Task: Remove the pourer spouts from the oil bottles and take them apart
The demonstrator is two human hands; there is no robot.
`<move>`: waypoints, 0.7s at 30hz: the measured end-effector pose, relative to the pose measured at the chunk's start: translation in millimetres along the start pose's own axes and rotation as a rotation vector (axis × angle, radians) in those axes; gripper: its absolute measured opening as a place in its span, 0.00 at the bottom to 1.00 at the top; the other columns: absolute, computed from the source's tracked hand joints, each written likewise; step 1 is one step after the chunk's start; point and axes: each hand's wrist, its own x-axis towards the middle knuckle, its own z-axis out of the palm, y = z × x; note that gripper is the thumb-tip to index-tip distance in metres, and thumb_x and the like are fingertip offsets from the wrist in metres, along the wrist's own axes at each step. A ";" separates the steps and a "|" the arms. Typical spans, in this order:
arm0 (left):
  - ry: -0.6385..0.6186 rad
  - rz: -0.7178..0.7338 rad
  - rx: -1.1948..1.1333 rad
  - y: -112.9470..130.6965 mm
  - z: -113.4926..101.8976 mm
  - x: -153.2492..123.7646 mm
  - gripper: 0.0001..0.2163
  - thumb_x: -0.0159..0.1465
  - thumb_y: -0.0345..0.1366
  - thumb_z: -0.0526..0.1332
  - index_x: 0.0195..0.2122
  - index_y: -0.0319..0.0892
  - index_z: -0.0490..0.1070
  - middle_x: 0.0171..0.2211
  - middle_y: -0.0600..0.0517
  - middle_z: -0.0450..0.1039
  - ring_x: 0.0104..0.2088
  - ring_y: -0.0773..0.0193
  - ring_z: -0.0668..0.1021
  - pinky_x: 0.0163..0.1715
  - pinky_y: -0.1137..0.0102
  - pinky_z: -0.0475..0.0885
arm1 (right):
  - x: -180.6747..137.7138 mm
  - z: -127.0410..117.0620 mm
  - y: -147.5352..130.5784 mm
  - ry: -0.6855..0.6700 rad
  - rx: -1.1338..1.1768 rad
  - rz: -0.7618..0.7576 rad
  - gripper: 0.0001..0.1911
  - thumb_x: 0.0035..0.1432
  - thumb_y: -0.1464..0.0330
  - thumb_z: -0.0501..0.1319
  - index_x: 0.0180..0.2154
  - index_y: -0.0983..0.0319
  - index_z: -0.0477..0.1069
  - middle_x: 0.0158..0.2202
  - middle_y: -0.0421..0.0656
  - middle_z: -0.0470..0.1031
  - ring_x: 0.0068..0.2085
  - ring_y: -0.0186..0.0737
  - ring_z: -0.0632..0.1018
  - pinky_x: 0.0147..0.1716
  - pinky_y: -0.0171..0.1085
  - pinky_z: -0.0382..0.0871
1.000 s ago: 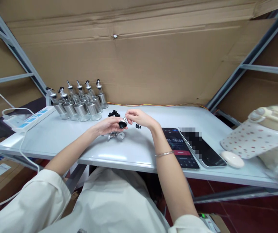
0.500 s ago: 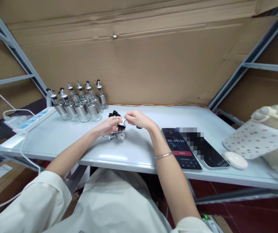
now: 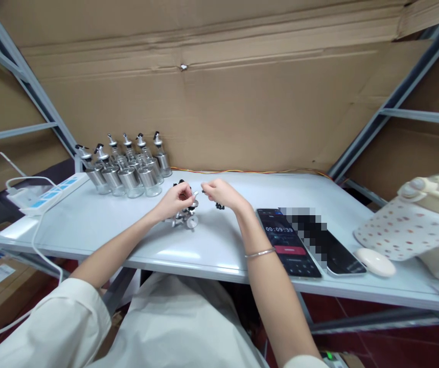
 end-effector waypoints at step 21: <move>0.193 0.052 -0.210 -7.5 -2.4 3.0 0.14 0.52 0.43 0.64 0.24 0.40 0.62 0.20 0.58 0.65 0.22 0.73 0.67 0.26 0.76 0.61 | 6.9 -21.0 40.0 -0.003 -0.490 0.250 0.07 0.53 0.72 0.58 0.31 0.65 0.76 0.29 0.43 0.78 0.30 0.33 0.74 0.30 0.29 0.63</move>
